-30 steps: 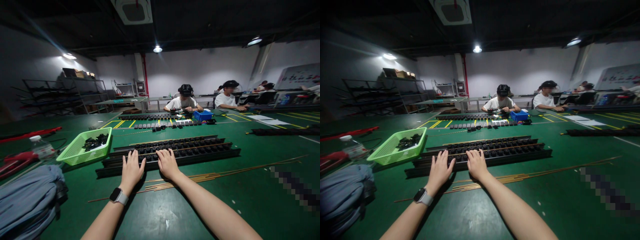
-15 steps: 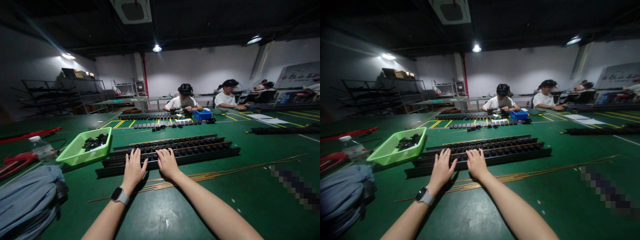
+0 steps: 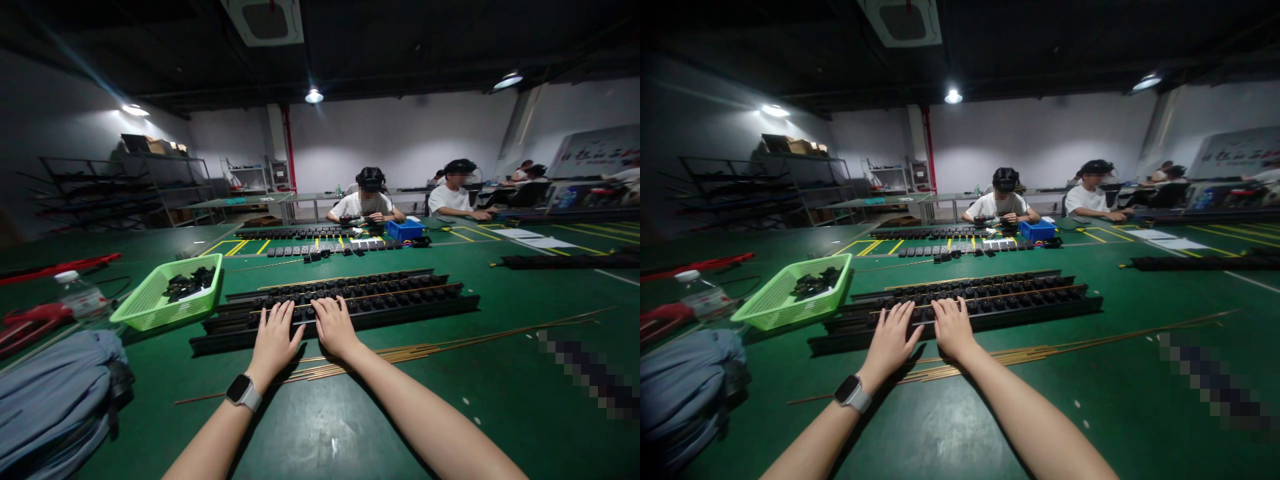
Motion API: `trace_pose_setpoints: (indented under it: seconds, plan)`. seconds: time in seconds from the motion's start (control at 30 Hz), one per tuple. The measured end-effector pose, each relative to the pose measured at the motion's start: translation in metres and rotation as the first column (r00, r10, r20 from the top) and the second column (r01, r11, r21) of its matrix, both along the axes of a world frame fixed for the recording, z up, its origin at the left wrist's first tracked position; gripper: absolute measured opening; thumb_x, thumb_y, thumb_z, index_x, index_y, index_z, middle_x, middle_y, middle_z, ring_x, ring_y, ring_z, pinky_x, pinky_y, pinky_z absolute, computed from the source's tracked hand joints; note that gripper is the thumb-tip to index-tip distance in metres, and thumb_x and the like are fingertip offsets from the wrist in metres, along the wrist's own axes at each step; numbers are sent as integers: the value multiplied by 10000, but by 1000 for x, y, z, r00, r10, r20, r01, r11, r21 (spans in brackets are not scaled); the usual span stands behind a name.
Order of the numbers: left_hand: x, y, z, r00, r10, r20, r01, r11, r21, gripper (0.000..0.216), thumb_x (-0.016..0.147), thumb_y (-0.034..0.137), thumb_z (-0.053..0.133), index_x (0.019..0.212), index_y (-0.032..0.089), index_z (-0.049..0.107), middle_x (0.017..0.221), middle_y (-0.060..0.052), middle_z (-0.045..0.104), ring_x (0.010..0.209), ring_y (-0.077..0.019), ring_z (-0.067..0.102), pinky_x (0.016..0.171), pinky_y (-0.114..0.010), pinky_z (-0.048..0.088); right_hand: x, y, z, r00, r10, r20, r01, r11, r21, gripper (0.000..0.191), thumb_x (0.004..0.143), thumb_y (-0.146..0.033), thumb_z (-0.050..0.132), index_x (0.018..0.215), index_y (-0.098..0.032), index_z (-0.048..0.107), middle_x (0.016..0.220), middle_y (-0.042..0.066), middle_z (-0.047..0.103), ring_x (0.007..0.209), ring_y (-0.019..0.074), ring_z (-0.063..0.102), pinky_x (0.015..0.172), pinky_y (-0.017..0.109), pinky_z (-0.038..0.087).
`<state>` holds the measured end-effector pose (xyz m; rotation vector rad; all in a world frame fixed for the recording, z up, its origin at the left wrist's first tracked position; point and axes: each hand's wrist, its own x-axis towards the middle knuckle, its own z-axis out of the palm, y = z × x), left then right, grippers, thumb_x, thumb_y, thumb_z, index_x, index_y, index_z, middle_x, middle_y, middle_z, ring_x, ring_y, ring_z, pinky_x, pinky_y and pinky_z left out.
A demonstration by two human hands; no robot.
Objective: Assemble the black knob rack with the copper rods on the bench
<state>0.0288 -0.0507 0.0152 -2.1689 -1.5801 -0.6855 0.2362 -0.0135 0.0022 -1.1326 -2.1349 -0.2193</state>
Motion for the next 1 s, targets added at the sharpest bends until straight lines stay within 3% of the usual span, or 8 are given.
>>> trace_pose_setpoints:
  seconds: [0.13,0.33,0.5,0.6,0.77,1.0]
  plan:
    - [-1,0,0,1000,-5,8,5,1000,16,616,1068,501,462,1580,167,532,1574,-164,610,1476,-353,525,1315,-637,273,-2,-3,12,999,-12,41,12,1000,-19,476,1087,-239,484,1558,-222,554,1476,149,654,1401,307,535,1300,623,213]
    - [-4,4,-5,1000,-8,-16,9,999,50,597,1011,398,546,1569,184,542,1574,-152,612,1470,-358,534,1300,-636,309,-26,-3,36,992,65,108,-61,997,-38,590,1134,-442,440,1681,-226,395,1773,108,334,1650,310,234,1344,650,144]
    - [-5,4,-8,999,1,-35,0,999,46,637,956,336,583,1571,182,537,1582,-151,604,1470,-363,531,1301,-641,305,-37,4,42,983,112,147,-94,988,-121,639,1151,-500,358,1721,-215,304,1803,88,235,1676,303,185,1337,643,202]
    - [-5,4,-8,999,5,-34,-4,999,43,657,947,325,586,1583,174,522,1594,-152,592,1480,-367,518,1307,-642,291,-35,4,36,980,127,153,-105,984,-147,647,1151,-512,359,1723,-214,299,1798,81,236,1672,303,204,1336,637,209]
    - [-5,4,-9,1000,4,-24,-3,1000,27,647,970,341,564,1588,156,508,1590,-154,594,1474,-370,517,1309,-648,280,-29,1,28,975,143,168,-119,982,-150,611,1150,-523,379,1678,-217,411,1731,79,415,1621,299,341,1345,577,219]
    - [-5,5,-9,1000,1,-23,0,999,42,641,979,375,579,1583,168,515,1578,-167,599,1465,-376,527,1301,-660,290,-23,0,26,981,100,166,-79,988,-131,612,1140,-524,415,1666,-210,434,1707,99,460,1599,303,379,1336,559,238]
